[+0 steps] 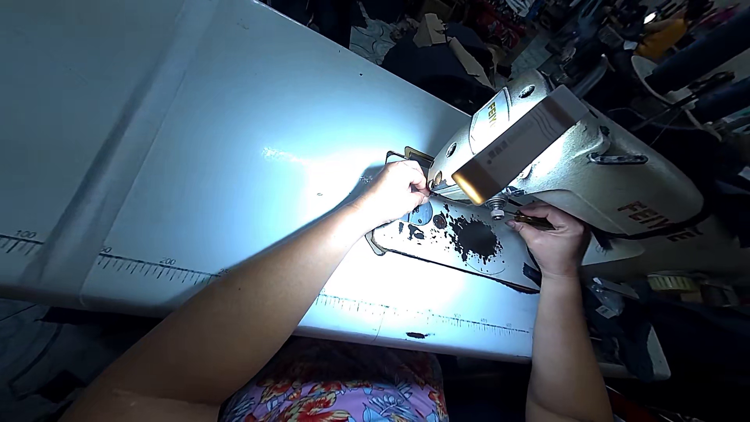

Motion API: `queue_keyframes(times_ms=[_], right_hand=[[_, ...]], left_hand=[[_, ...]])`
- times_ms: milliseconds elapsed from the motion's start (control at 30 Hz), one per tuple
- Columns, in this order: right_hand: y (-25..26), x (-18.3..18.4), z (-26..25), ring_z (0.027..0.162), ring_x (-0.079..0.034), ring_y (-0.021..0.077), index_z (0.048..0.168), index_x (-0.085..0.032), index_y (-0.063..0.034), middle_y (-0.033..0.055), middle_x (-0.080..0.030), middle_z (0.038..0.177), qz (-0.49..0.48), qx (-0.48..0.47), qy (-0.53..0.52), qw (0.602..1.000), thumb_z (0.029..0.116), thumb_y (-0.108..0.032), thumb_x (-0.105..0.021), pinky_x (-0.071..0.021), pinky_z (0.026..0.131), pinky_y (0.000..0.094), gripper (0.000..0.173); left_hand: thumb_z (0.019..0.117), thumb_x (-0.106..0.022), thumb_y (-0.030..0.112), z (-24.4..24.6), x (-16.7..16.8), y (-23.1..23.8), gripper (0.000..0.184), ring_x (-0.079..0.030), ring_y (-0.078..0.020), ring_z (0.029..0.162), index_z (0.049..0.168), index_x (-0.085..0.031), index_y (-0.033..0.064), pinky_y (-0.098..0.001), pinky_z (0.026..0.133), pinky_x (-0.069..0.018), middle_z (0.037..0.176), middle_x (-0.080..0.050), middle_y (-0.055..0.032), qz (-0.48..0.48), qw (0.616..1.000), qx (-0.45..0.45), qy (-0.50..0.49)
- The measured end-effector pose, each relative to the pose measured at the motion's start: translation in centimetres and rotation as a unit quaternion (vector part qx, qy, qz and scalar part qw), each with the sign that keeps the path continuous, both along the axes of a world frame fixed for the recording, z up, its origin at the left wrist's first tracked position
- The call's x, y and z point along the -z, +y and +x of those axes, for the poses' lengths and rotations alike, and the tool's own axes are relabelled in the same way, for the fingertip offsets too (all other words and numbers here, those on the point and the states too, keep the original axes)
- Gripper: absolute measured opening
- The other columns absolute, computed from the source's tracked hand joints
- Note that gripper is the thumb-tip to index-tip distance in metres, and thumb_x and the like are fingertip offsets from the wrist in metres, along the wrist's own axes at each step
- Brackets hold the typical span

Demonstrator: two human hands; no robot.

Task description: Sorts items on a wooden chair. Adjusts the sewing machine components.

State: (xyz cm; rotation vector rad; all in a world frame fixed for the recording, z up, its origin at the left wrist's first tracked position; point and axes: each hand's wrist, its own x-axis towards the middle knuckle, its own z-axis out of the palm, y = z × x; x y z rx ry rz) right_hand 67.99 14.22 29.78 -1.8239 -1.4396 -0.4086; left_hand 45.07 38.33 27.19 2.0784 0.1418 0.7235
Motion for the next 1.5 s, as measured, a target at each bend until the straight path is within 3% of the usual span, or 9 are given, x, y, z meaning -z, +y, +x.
queue_keyframes(times_ms=[200,433,600,667,833,933,1033,1167,1500], right_hand=[[0.0,0.2,0.2,0.098,-0.066,0.0010,0.093,-0.071,0.0083,0.0096,-0.072,0.098,0.011,-0.009,0.015,1.000,0.0677,0.006,-0.084,-0.0525,0.092,0.0174,0.029],[-0.1,0.1,0.1,0.098,-0.066,0.0021,0.095,-0.071,0.0083,0.0113,-0.072,0.100,0.000,0.000,0.020,1.000,0.0680,0.007,-0.084,-0.0526,0.092,0.0174,0.030],[0.0,0.0,0.0,0.097,-0.066,0.0017,0.094,-0.071,0.0086,0.0110,-0.072,0.099,0.004,-0.003,0.013,1.000,0.0685,0.007,-0.083,-0.0527,0.091,0.0171,0.029],[0.0,-0.1,-0.2,0.097,-0.067,0.0017,0.094,-0.071,0.0089,0.0115,-0.072,0.099,0.003,0.004,0.010,1.000,0.0682,0.007,-0.084,-0.0527,0.091,0.0167,0.029],[0.0,0.0,0.0,0.097,-0.067,0.0011,0.094,-0.071,0.0087,0.0103,-0.073,0.098,0.008,-0.001,0.001,1.000,0.0680,0.005,-0.084,-0.0532,0.090,0.0164,0.029],[0.0,0.1,0.1,0.095,-0.068,0.0010,0.094,-0.071,0.0086,0.0097,-0.073,0.097,0.014,-0.003,0.000,1.000,0.0676,0.006,-0.084,-0.0540,0.089,0.0170,0.029],[-0.1,0.2,0.4,0.095,-0.068,0.0026,0.095,-0.071,0.0085,0.0104,-0.073,0.097,0.011,-0.002,-0.006,1.000,0.0682,0.005,-0.085,-0.0542,0.091,0.0188,0.030],[0.0,0.1,0.1,0.094,-0.068,0.0022,0.094,-0.071,0.0095,0.0109,-0.073,0.096,0.004,0.009,-0.004,1.000,0.0683,0.005,-0.084,-0.0537,0.089,0.0176,0.029],[0.0,-0.1,-0.1,0.094,-0.067,0.0021,0.094,-0.071,0.0098,0.0116,-0.072,0.096,-0.004,0.019,-0.002,1.000,0.0682,0.003,-0.085,-0.0525,0.089,0.0170,0.030]], left_hand=[[0.0881,-0.070,0.005,0.6,0.6,-0.6,0.016,-0.056,-0.0114,0.075,0.073,-0.067,0.0003,-0.0279,0.069,-0.0454,0.083,-0.063,-0.0068,-0.002,0.999,-0.050,-0.012],[0.0873,-0.067,0.005,0.8,1.0,-1.4,0.017,-0.052,-0.0105,0.070,0.071,-0.064,0.0022,-0.0274,0.065,-0.0435,0.078,-0.059,-0.0041,-0.002,0.995,-0.094,-0.016],[0.0890,-0.067,0.002,0.5,0.5,0.1,0.016,-0.056,-0.0110,0.077,0.074,-0.066,-0.0024,-0.0248,0.070,-0.0452,0.081,-0.063,-0.0087,0.010,1.000,-0.007,-0.023],[0.0901,-0.066,-0.002,0.0,-0.2,0.5,0.013,-0.062,-0.0159,0.086,0.078,-0.069,-0.0046,-0.0286,0.079,-0.0485,0.087,-0.067,-0.0130,0.019,1.000,0.022,-0.007],[0.0923,-0.064,-0.004,-0.9,-1.3,0.2,0.012,-0.065,-0.0224,0.099,0.083,-0.072,-0.0059,-0.0335,0.091,-0.0487,0.095,-0.070,-0.0168,0.033,0.999,0.017,0.007],[0.0926,-0.065,-0.003,-0.9,-1.5,0.1,0.011,-0.064,-0.0193,0.098,0.084,-0.073,-0.0043,-0.0316,0.090,-0.0486,0.096,-0.070,-0.0145,0.025,1.000,0.013,0.014],[0.0833,-0.071,0.005,2.8,3.8,1.2,0.011,-0.066,-0.0156,0.083,0.072,-0.069,0.0050,-0.0281,0.075,-0.0541,0.084,-0.068,-0.0084,0.061,0.982,-0.001,-0.176],[0.0894,-0.074,0.003,-0.8,-1.7,-0.3,0.007,-0.066,-0.0235,0.103,0.091,-0.074,-0.0038,-0.0370,0.094,-0.0500,0.102,-0.070,-0.0163,-0.004,0.998,0.001,0.058],[0.0901,-0.070,0.004,-0.4,-0.2,-0.9,0.012,-0.066,-0.0225,0.090,0.081,-0.071,-0.0036,-0.0364,0.083,-0.0512,0.089,-0.068,-0.0153,0.009,0.999,-0.039,-0.030]])
